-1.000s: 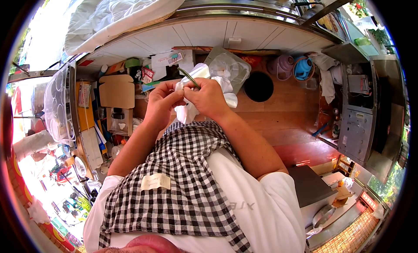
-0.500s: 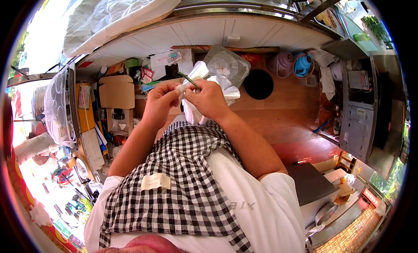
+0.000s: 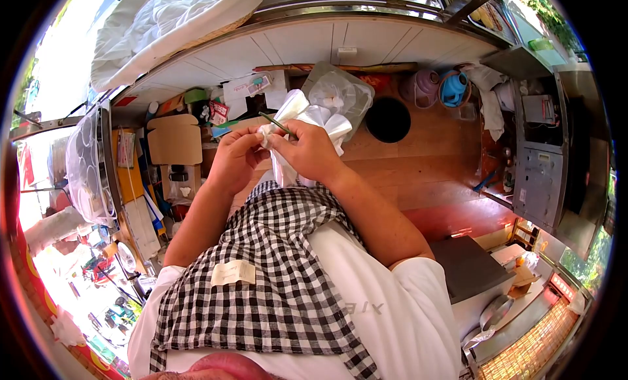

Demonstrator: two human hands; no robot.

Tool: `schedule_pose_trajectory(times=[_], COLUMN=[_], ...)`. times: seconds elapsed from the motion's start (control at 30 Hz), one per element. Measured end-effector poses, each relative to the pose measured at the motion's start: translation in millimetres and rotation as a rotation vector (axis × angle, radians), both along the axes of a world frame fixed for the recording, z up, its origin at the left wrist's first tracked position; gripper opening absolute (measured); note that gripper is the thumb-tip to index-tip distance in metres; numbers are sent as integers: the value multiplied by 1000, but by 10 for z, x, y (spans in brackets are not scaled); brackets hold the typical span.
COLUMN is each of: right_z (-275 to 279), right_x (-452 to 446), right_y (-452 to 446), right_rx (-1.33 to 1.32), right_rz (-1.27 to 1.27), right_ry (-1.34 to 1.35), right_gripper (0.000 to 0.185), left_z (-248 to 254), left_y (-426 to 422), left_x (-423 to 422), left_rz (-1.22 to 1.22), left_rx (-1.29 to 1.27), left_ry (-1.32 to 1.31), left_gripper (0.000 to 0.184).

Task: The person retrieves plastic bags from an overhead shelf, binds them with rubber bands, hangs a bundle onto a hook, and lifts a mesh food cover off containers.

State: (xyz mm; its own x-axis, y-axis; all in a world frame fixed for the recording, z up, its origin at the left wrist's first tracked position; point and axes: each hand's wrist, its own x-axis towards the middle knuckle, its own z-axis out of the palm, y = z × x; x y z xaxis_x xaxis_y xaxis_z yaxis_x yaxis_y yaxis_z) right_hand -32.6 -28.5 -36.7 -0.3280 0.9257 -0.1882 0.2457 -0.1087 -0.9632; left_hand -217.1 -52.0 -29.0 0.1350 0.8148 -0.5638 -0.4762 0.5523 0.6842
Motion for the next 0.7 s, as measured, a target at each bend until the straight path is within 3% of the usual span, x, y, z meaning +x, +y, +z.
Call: schedule_pose_trajectory(times=[0.17,0.7], right_z=[37,178], right_x=[137,214], right_y=[-7,-38], right_rx=[-54,-3], right_rz=[111,215], right_ry=[-57,-18], right_gripper=[41,30], left_z=[24,2], left_y=[12,119], left_x=[-21,-77], left_rz=[1,30], left_rx=[14,8], left_ry=[-10,29], left_gripper=[17,15])
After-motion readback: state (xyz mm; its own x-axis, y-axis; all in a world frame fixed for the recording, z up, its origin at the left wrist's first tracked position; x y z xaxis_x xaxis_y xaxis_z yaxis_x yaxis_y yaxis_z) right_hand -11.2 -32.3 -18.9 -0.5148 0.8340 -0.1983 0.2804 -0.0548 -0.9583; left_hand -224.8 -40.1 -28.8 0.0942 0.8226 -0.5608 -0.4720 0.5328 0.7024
